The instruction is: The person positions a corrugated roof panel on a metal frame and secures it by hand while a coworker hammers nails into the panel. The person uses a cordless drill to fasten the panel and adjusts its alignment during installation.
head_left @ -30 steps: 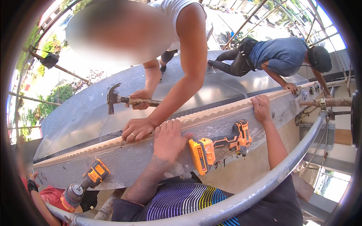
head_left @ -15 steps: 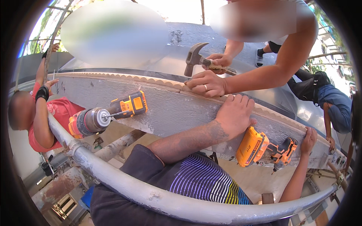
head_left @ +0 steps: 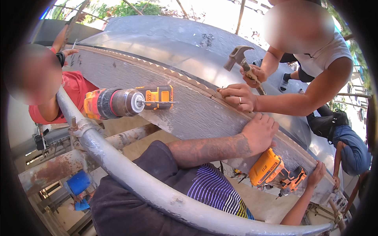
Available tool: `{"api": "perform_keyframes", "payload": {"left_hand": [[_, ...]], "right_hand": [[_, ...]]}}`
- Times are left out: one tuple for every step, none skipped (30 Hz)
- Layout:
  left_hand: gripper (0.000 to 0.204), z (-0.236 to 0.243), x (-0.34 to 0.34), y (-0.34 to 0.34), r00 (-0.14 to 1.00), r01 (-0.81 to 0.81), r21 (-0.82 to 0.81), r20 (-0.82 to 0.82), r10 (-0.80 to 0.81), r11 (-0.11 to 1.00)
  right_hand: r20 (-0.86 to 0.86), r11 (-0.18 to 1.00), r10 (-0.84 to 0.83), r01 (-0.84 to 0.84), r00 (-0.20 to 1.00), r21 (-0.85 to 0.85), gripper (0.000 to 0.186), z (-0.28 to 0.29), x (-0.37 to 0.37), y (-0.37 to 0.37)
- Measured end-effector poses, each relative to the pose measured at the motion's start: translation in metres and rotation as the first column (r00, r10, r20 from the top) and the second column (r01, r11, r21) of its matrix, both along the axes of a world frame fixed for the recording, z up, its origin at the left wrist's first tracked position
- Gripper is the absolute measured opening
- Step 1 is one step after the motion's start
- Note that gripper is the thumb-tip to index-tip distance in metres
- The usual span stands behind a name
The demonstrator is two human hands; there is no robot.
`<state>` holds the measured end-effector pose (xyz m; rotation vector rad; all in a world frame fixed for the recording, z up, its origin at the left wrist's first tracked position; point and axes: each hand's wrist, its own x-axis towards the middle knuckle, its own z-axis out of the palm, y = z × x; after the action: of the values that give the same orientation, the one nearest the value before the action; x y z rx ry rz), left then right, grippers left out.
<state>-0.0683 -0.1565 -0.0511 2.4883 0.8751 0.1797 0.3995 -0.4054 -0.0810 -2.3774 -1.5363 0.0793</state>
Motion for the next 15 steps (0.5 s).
{"api": "perform_keyframes", "payload": {"left_hand": [[0.06, -0.001, 0.0, 0.0, 1.0, 0.0, 0.001, -0.004, 0.0, 1.0], [0.059, -0.001, 0.0, 0.0, 1.0, 0.0, 0.004, -0.006, 0.0, 1.0], [0.059, -0.001, 0.0, 0.0, 1.0, -0.001, 0.006, -0.007, 0.001, 1.0], [0.059, 0.0, 0.0, 0.0, 1.0, -0.006, 0.01, -0.007, 0.006, 1.0], [0.058, 0.001, 0.0, 0.0, 1.0, -0.01, 0.014, -0.006, 0.01, 1.0], [0.058, 0.002, 0.0, 0.0, 1.0, -0.009, 0.01, -0.01, 0.01, 1.0], [0.058, 0.002, 0.0, 0.0, 1.0, -0.009, 0.006, -0.014, 0.009, 1.0], [0.057, 0.003, 0.001, -0.001, 1.0, -0.012, 0.001, -0.015, 0.012, 1.0], [0.057, 0.003, 0.001, 0.0, 1.0, -0.01, -0.01, -0.014, 0.01, 1.0], [0.057, 0.004, 0.001, 0.001, 1.0, -0.007, -0.022, -0.013, 0.007, 1.0], [0.057, 0.004, 0.001, 0.002, 1.0, -0.003, -0.033, -0.01, 0.003, 0.999], [0.056, 0.005, 0.001, 0.0, 1.0, 0.001, -0.028, 0.001, -0.001, 1.0], [0.056, 0.004, 0.001, 0.0, 1.0, 0.003, -0.019, 0.007, -0.003, 1.0], [0.055, 0.003, 0.003, 0.0, 1.0, 0.006, -0.01, 0.014, -0.006, 1.0], [0.055, 0.003, -0.002, -0.001, 1.0, -0.023, -0.01, 0.003, 0.023, 1.0]], "right_hand": [[0.003, 1.0, 0.006, -0.006, 1.0, -0.001, 0.042, 0.001, -0.002, 0.002], [0.0, 1.0, 0.001, -0.001, 1.0, 0.0, 0.041, 0.002, -0.003, 0.003], [-0.002, 1.0, -0.003, 0.003, 1.0, 0.0, 0.041, 0.002, -0.004, 0.003], [-0.005, 1.0, -0.006, 0.006, 1.0, 0.0, 0.041, 0.003, -0.005, 0.004], [-0.01, 1.0, -0.002, 0.003, 1.0, 0.004, 0.041, 0.003, -0.004, 0.004], [-0.014, 1.0, 0.002, -0.002, 1.0, 0.008, 0.041, 0.002, -0.004, 0.004], [-0.018, 1.0, 0.007, -0.007, 1.0, 0.012, 0.04, 0.002, -0.004, 0.004], [-0.032, 1.0, -0.005, 0.006, 0.999, 0.013, 0.04, 0.003, -0.004, 0.003], [-0.046, 1.0, -0.018, 0.019, 0.999, 0.014, 0.04, 0.003, -0.004, 0.003], [-0.059, 0.999, -0.031, 0.032, 0.998, 0.014, 0.04, 0.005, -0.003, 0.002], [-0.054, 0.997, -0.055, 0.052, 0.997, -0.054, 0.039, 0.008, -0.001, 0.003], [-0.04, 0.989, -0.082, 0.076, 0.996, -0.123, 0.039, 0.014, 0.003, 0.006], [-0.029, 0.977, -0.107, 0.1, 0.994, -0.187, 0.038, 0.022, -0.005, 0.023], [0.118, 0.977, -0.037, 0.061, 0.992, -0.205, 0.035, 0.03, -0.013, 0.041], [0.125, 0.978, 0.074, -0.047, 0.989, -0.201, 0.032, 0.046, -0.055, 0.085]]}}
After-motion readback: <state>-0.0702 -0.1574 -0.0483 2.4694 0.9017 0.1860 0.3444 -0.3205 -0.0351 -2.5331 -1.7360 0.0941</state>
